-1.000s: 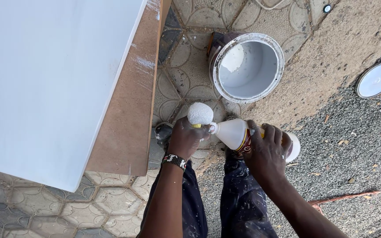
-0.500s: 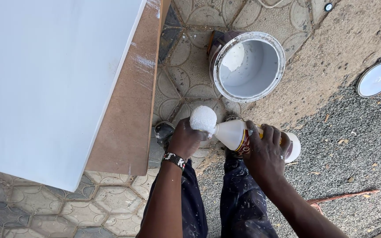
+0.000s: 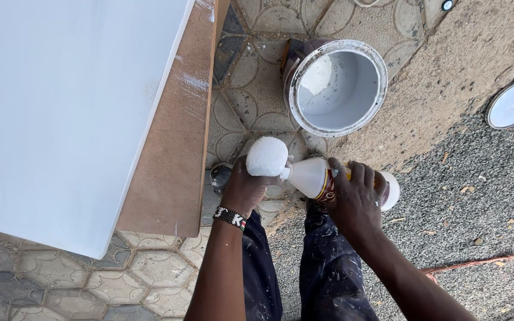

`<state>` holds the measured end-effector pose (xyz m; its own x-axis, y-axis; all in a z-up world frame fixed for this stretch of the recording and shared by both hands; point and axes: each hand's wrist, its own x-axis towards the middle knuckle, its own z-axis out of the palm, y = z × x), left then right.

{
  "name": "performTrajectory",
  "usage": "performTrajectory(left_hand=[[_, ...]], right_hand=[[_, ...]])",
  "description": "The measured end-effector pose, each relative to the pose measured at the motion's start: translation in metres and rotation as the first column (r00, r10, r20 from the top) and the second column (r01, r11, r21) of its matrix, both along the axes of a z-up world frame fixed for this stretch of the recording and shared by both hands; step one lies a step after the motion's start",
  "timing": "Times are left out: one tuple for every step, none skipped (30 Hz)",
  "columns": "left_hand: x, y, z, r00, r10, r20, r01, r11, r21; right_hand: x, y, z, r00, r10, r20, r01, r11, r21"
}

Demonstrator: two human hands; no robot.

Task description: Painting furniture panels with white paint using a sponge applicator.

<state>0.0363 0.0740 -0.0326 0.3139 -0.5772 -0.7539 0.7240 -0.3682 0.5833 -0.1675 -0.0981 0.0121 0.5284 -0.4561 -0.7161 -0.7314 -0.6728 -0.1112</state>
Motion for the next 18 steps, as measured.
performTrajectory(left_hand=[[-0.002, 0.001, -0.005, 1.000, 0.000, 0.001, 0.000, 1.000, 0.000], [-0.004, -0.001, -0.009, 0.808, -0.330, 0.487, 0.299, 0.943, 0.143], [-0.005, -0.003, -0.010, 0.309, -0.565, 0.765, 0.447, 0.796, 0.407], [-0.005, -0.003, -0.010, 0.308, -0.565, 0.765, 0.446, 0.796, 0.409], [-0.008, -0.004, -0.007, 0.658, -0.617, 0.432, 0.418, 0.776, 0.472], [-0.010, -0.005, -0.004, 0.864, -0.503, 0.004, 0.426, 0.735, 0.528], [-0.009, -0.004, -0.003, 0.863, -0.505, 0.003, 0.427, 0.733, 0.529], [-0.010, -0.003, -0.004, 0.836, -0.490, 0.246, 0.361, 0.830, 0.424], [-0.011, -0.002, -0.005, 0.773, -0.424, 0.473, 0.317, 0.903, 0.292], [-0.011, 0.001, -0.006, 0.772, -0.424, 0.473, 0.315, 0.902, 0.294], [-0.012, 0.005, -0.007, 0.815, -0.382, 0.435, 0.264, 0.914, 0.308], [-0.012, 0.006, -0.011, 0.853, -0.336, 0.400, 0.214, 0.923, 0.319], [-0.011, 0.006, -0.014, 0.851, -0.336, 0.404, 0.214, 0.924, 0.318], [-0.011, 0.008, -0.014, 0.498, -0.572, 0.652, 0.387, 0.819, 0.423], [-0.010, 0.009, -0.014, 0.024, -0.661, 0.750, 0.471, 0.669, 0.575], [-0.010, 0.007, -0.012, 0.023, -0.662, 0.750, 0.472, 0.668, 0.575], [-0.010, 0.004, -0.010, 0.504, -0.680, 0.532, 0.368, 0.727, 0.580], [-0.010, 0.001, -0.008, 0.858, -0.473, 0.199, 0.260, 0.736, 0.625]], right_hand=[[-0.001, 0.001, -0.002, 1.000, 0.000, 0.001, 0.000, 1.000, 0.000], [-0.001, 0.003, -0.003, 1.000, -0.021, 0.010, 0.020, 1.000, 0.011], [-0.002, 0.004, -0.004, 0.999, -0.041, 0.019, 0.040, 0.999, 0.022], [-0.001, 0.007, -0.006, 0.999, -0.040, 0.021, 0.039, 0.999, 0.023], [-0.001, 0.010, -0.009, 1.000, -0.028, 0.008, 0.027, 0.999, 0.021], [-0.001, 0.013, -0.012, 1.000, -0.018, -0.009, 0.019, 1.000, 0.019], [-0.002, 0.014, -0.015, 1.000, -0.020, -0.010, 0.021, 1.000, 0.020], [-0.004, 0.013, -0.019, 0.998, -0.064, 0.021, 0.062, 0.995, 0.078], [-0.004, 0.013, -0.023, 0.993, -0.109, 0.050, 0.101, 0.985, 0.137], [-0.004, 0.015, -0.027, 0.993, -0.109, 0.051, 0.101, 0.985, 0.139], [-0.003, 0.017, -0.032, 0.988, -0.139, 0.060, 0.127, 0.976, 0.175], [-0.001, 0.018, -0.038, 0.983, -0.171, 0.070, 0.153, 0.966, 0.208], [0.000, 0.019, -0.043, 0.982, -0.171, 0.073, 0.153, 0.966, 0.206], [0.000, 0.023, -0.046, 0.980, -0.186, 0.071, 0.170, 0.967, 0.192], [0.000, 0.027, -0.049, 0.977, -0.201, 0.069, 0.186, 0.966, 0.177], [0.000, 0.031, -0.052, 0.977, -0.202, 0.068, 0.187, 0.966, 0.178], [0.000, 0.035, -0.055, 0.983, -0.170, 0.063, 0.157, 0.973, 0.168], [0.000, 0.037, -0.058, 0.989, -0.138, 0.056, 0.127, 0.979, 0.158]])
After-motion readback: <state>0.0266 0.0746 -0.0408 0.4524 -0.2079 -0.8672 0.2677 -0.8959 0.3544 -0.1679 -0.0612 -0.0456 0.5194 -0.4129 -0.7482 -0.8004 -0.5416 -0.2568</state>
